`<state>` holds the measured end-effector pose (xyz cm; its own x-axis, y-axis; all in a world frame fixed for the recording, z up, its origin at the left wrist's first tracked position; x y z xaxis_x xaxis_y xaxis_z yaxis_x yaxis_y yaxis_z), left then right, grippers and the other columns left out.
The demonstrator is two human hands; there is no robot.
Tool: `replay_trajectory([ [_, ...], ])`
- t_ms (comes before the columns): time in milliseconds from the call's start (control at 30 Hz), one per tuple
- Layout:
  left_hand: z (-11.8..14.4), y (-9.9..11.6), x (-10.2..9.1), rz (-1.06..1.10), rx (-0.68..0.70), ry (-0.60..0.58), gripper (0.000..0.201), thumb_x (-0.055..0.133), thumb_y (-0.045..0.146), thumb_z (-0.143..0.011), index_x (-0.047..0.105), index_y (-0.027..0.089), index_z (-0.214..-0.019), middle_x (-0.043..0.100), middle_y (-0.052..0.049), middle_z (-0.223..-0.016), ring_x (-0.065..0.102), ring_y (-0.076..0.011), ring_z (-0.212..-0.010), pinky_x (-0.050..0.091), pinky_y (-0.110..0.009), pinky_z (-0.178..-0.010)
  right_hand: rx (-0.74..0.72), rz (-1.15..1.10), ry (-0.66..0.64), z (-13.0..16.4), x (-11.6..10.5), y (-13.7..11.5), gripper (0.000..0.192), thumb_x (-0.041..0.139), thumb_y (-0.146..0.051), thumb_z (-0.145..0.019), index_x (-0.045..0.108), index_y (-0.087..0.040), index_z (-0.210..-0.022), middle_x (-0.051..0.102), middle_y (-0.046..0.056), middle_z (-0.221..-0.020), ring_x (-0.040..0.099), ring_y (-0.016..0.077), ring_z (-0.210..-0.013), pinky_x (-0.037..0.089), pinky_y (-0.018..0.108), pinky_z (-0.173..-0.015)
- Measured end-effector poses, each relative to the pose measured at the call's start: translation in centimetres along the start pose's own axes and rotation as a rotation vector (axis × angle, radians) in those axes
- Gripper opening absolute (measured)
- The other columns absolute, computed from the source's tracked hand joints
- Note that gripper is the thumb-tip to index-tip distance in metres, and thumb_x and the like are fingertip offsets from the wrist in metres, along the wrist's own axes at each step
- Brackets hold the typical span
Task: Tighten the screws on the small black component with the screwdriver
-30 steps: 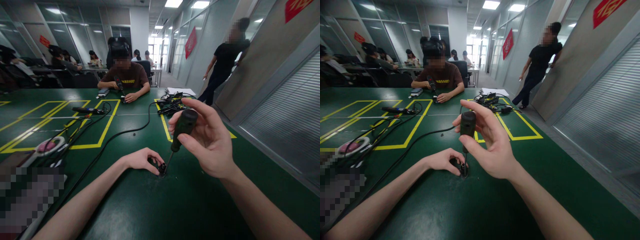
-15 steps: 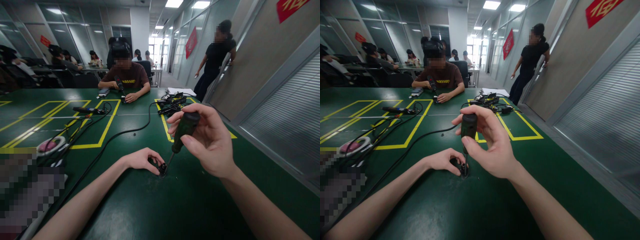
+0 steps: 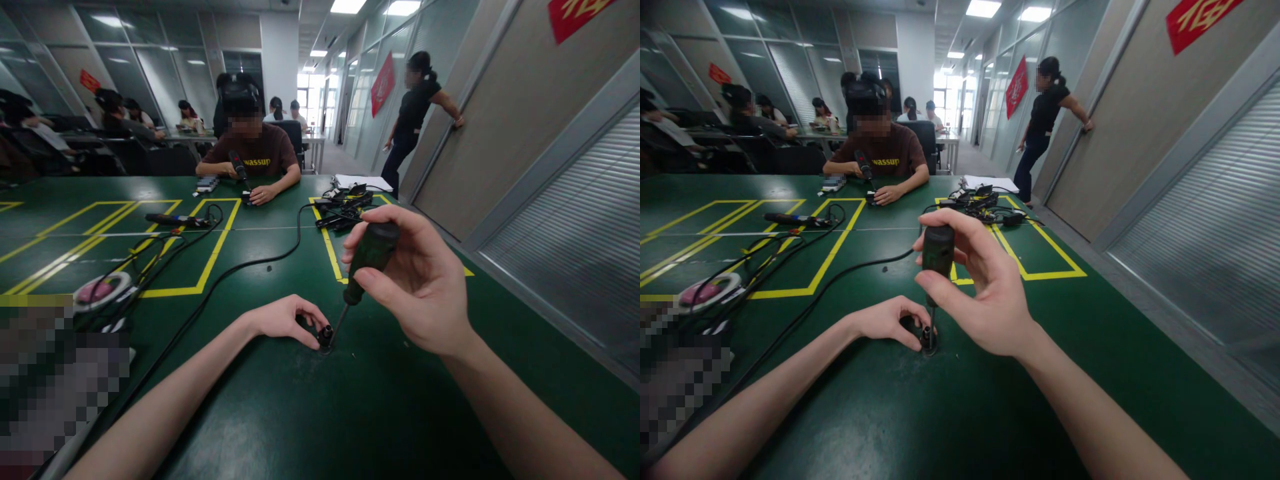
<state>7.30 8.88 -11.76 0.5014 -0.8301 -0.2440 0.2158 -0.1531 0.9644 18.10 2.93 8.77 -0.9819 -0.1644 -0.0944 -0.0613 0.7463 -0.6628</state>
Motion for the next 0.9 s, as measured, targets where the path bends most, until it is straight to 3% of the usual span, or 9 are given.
replay_trajectory([
  [367,-0.02,-0.31,-0.08,0.015,-0.016,0.004,0.037,0.094,0.032,-0.067,0.082,0.02,-0.099,0.079,-0.002,-0.096,0.063,-0.0148,-0.084,0.049,-0.028,-0.086,-0.013,-0.041,-0.071,0.21,0.66,-0.21,0.04,0.065,-0.026,-0.099,0.054,-0.029,-0.137,0.072,0.004,-0.109,0.07,0.0181,-0.084,0.062,0.038,-0.081],
  [733,0.01,0.03,-0.02,0.006,-0.006,0.0,0.036,0.093,0.034,-0.067,0.082,0.019,-0.098,0.079,-0.002,-0.095,0.062,-0.0151,-0.084,0.048,-0.028,-0.084,-0.039,0.028,-0.018,0.1,0.18,-0.48,0.033,0.076,-0.027,-0.092,0.064,-0.03,-0.123,0.07,0.003,-0.114,0.07,0.0195,-0.092,0.063,0.038,-0.085],
  [900,-0.02,0.01,0.04,0.001,-0.005,-0.006,0.037,0.094,0.038,-0.067,0.082,0.019,-0.097,0.078,-0.002,-0.096,0.062,-0.0151,-0.084,0.048,-0.028,-0.085,-0.023,0.108,0.004,0.08,-0.22,-0.26,0.038,0.075,-0.03,-0.093,0.066,-0.033,-0.13,0.068,0.005,-0.113,0.068,0.0243,-0.101,0.062,0.042,-0.087],
])
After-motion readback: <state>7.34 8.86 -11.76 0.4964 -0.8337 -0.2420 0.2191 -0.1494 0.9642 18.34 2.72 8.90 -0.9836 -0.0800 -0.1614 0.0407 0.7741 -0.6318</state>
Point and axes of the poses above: each hand's wrist, its own z-axis away from the middle knuckle, its own x-axis out of the palm, y = z × x, the point moved 10 cm from there along -z, towards the middle knuckle
